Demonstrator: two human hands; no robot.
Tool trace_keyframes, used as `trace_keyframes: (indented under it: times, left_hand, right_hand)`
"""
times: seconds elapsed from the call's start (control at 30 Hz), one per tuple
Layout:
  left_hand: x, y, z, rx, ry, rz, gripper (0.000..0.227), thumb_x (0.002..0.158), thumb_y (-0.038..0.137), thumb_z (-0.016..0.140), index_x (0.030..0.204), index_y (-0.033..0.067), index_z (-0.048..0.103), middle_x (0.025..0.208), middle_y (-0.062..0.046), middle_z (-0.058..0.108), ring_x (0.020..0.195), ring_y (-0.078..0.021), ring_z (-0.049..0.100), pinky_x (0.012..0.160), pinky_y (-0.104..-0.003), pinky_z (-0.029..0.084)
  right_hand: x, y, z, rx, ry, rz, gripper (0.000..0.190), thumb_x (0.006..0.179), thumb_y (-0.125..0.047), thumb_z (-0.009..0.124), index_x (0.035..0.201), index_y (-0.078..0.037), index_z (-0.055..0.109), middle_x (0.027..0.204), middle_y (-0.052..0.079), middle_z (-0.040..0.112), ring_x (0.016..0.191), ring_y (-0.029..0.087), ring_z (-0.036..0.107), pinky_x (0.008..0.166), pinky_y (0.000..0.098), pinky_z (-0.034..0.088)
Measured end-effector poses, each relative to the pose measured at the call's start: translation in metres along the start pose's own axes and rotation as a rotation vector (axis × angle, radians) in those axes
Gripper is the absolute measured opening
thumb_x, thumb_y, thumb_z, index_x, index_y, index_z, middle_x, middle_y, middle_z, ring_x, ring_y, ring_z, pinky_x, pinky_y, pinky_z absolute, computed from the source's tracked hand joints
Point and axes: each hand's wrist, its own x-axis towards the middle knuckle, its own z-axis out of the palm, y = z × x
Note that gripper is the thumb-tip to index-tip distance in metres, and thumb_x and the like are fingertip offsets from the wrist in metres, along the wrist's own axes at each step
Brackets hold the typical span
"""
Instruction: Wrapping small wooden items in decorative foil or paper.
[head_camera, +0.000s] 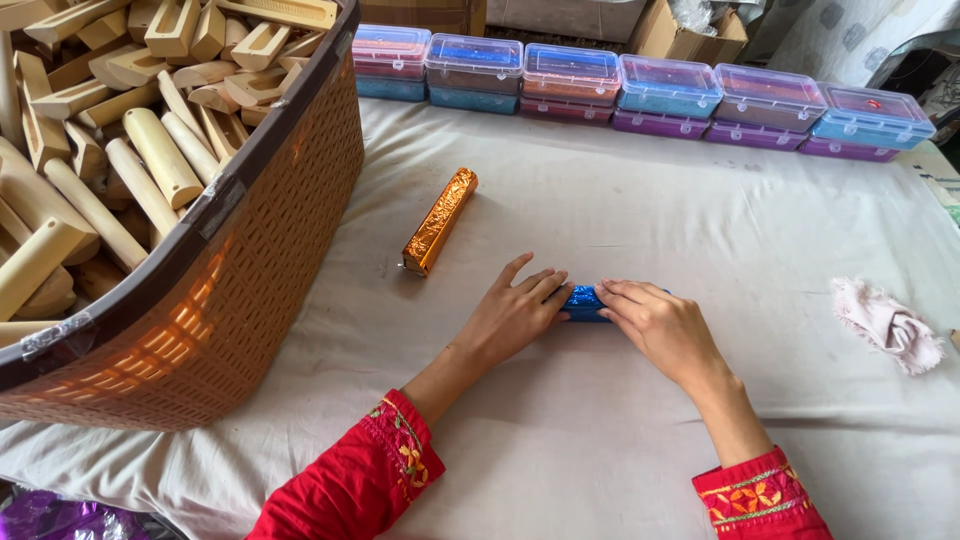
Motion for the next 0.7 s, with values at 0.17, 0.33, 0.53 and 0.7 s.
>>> trace_keyframes:
  times: [0.17, 0.33, 0.53, 0.7]
  left_hand:
    - [-0.008, 0.001, 0.015, 0.094, -0.041, 0.017, 0.038, 0.098, 0.033, 0.066, 0.126, 0.0070, 0.069, 0.122, -0.003, 0.069, 0.112, -0.0156, 0.066, 0.115, -0.043, 0.039]
    - [-0.003, 0.006, 0.005, 0.176, -0.086, 0.040, 0.046, 0.093, 0.037, 0.069, 0.128, 0.0064, 0.067, 0.118, -0.003, 0.067, 0.107, -0.0152, 0.067, 0.116, -0.043, 0.039]
    - [-0.003, 0.002, 0.002, 0.232, -0.093, 0.019, 0.053, 0.087, 0.040, 0.071, 0.128, 0.0071, 0.067, 0.110, -0.002, 0.066, 0.107, -0.0164, 0.067, 0.117, -0.044, 0.037]
    - [-0.001, -0.020, -0.007, 0.291, 0.010, -0.174, 0.051, 0.082, 0.046, 0.071, 0.115, 0.0059, 0.070, 0.106, -0.006, 0.069, 0.111, -0.0241, 0.066, 0.106, -0.046, 0.036]
  right_hand:
    - [0.000, 0.000, 0.001, 0.014, -0.041, 0.047, 0.026, 0.088, -0.020, 0.073, 0.113, -0.012, 0.077, 0.115, 0.003, 0.077, 0.101, 0.021, 0.074, 0.079, 0.0359, 0.062]
    - [0.000, 0.001, 0.002, 0.041, -0.042, 0.093, 0.025, 0.090, -0.020, 0.071, 0.113, -0.012, 0.077, 0.115, 0.003, 0.077, 0.103, 0.020, 0.074, 0.081, 0.0359, 0.061]
    - [0.001, 0.001, 0.003, -0.003, 0.022, 0.076, 0.028, 0.092, -0.021, 0.070, 0.118, -0.012, 0.075, 0.119, 0.003, 0.075, 0.107, 0.022, 0.072, 0.091, 0.0384, 0.059]
    - [0.002, 0.000, -0.003, -0.150, 0.186, 0.001, 0.032, 0.095, -0.016, 0.068, 0.126, -0.013, 0.072, 0.129, 0.003, 0.071, 0.112, 0.024, 0.069, 0.096, 0.0386, 0.056]
